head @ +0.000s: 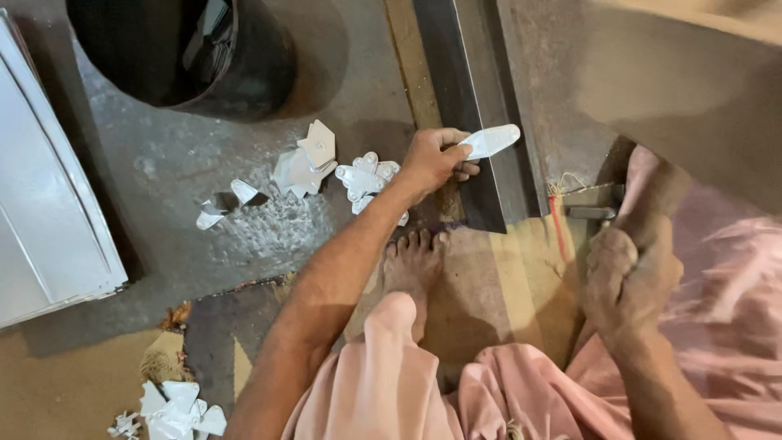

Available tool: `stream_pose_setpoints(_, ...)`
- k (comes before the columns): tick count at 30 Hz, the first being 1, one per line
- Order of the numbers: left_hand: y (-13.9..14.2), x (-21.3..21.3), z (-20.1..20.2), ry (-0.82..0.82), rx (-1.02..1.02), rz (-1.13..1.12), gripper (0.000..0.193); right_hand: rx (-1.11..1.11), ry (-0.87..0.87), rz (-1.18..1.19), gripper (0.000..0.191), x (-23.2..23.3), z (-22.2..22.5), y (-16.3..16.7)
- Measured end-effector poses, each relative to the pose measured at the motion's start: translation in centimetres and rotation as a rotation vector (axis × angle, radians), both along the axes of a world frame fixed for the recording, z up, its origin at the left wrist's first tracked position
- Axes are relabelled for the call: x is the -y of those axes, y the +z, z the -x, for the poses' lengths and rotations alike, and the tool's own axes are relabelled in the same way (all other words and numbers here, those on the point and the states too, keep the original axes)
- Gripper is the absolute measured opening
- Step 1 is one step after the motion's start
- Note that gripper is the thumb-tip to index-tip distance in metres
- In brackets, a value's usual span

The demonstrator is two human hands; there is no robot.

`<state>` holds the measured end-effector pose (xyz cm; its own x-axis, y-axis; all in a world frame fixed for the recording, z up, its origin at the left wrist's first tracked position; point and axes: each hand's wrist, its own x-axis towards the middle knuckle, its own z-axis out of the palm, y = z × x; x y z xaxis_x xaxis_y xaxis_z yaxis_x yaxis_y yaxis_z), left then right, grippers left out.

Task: The person sits on the floor and flattens small white plastic pieces one at a time on a steel beam, striking them with a hammer and a wooden mallet and setting the flattened pieces aside in piles.

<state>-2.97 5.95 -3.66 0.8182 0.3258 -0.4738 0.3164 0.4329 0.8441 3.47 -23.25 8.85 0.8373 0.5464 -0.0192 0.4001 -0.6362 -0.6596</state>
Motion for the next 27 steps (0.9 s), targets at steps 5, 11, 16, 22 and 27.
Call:
stream_pose_setpoints(5, 0.0, -0.2, 0.1, 0.016, -0.052, 0.062, 0.029, -0.08, 0.216, 0.045, 0.034, -0.6, -0.2, -3.0)
stream_pose_setpoints(11, -0.2, -0.2, 0.7, 0.001, 0.0, 0.034, 0.025, -0.808, -0.427, -0.804, 0.033, -0.8, 0.4, -3.7)
stream_pose_setpoints(16, -0.4, -0.4, 0.6, 0.025, 0.072, 0.018, 0.023, -1.226, -0.45, -0.263, 0.045, -0.7, -2.0, -5.5)
stream_pose_setpoints(22, 0.6, -0.3, 0.6, -0.024, 0.012, -0.188, 0.021, -0.417, -0.046, 0.09, 0.044, -0.2, -3.7, -5.4)
stream_pose_setpoints(27, 0.3, -0.2, 0.9, 0.015, -0.023, -0.211, 0.022, 0.065, 0.099, 0.112, 0.038, 1.8, -3.3, -2.3)
